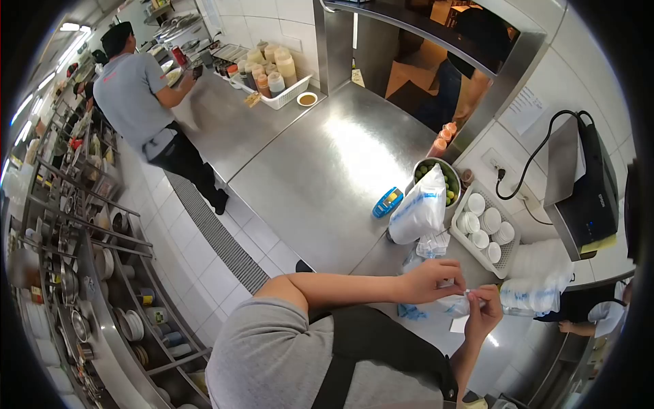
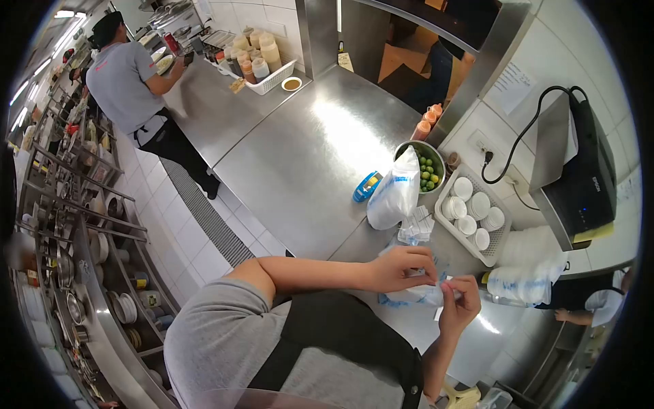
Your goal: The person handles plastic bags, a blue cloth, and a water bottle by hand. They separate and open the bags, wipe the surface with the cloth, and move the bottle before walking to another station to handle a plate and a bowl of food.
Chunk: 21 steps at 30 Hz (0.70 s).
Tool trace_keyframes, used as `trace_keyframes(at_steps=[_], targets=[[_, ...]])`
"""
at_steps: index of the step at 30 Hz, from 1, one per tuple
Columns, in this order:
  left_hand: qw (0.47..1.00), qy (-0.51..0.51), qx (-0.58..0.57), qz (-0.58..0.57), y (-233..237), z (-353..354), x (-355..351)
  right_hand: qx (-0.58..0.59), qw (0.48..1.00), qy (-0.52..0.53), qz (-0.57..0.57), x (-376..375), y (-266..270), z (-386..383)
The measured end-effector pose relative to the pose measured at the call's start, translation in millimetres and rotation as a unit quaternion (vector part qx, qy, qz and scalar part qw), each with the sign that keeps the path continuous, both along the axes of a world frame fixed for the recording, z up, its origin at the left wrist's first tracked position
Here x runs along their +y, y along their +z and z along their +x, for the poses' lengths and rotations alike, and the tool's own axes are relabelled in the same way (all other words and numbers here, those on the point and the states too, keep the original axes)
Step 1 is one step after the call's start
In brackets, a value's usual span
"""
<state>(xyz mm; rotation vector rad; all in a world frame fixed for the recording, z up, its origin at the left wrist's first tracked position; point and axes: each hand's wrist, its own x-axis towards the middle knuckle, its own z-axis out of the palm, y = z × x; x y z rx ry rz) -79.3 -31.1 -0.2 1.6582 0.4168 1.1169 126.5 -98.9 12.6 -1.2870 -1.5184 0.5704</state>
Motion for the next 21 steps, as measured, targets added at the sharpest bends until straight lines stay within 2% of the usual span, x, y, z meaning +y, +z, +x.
trace_keyframes(at_steps=[3,6,9,12,14,15,17,19,21], targets=[[1.000,0.009,0.006,0.013,4.5,-4.0,1.8,0.003,0.998,-0.005,-0.066,4.2,-5.2,2.1],[0.999,0.034,0.002,0.042,2.7,-9.0,4.3,-0.007,0.996,0.012,-0.088,7.0,6.4,-7.2],[0.999,0.045,-0.011,0.023,-3.0,-13.4,7.9,0.063,0.996,0.012,-0.058,13.0,17.9,-24.9],[0.998,0.050,0.027,0.013,3.3,-22.8,12.3,0.036,0.995,0.028,-0.092,10.1,11.2,-8.2],[0.996,0.020,0.081,-0.015,11.1,-26.8,15.1,-0.002,0.991,0.009,-0.133,9.1,16.0,-7.2],[0.997,0.024,0.076,0.010,13.9,-25.5,18.1,-0.018,0.988,-0.009,-0.156,9.5,19.5,-7.2],[0.996,0.020,0.061,0.056,16.8,-20.0,23.6,-0.041,0.994,0.017,-0.100,18.0,28.6,-9.3],[0.995,-0.016,0.088,0.043,16.7,-18.2,28.9,-0.130,0.984,0.098,-0.067,29.2,36.7,8.5],[0.988,-0.032,0.147,-0.026,30.2,-18.4,29.6,-0.126,0.978,0.159,-0.040,44.9,51.7,17.3]])
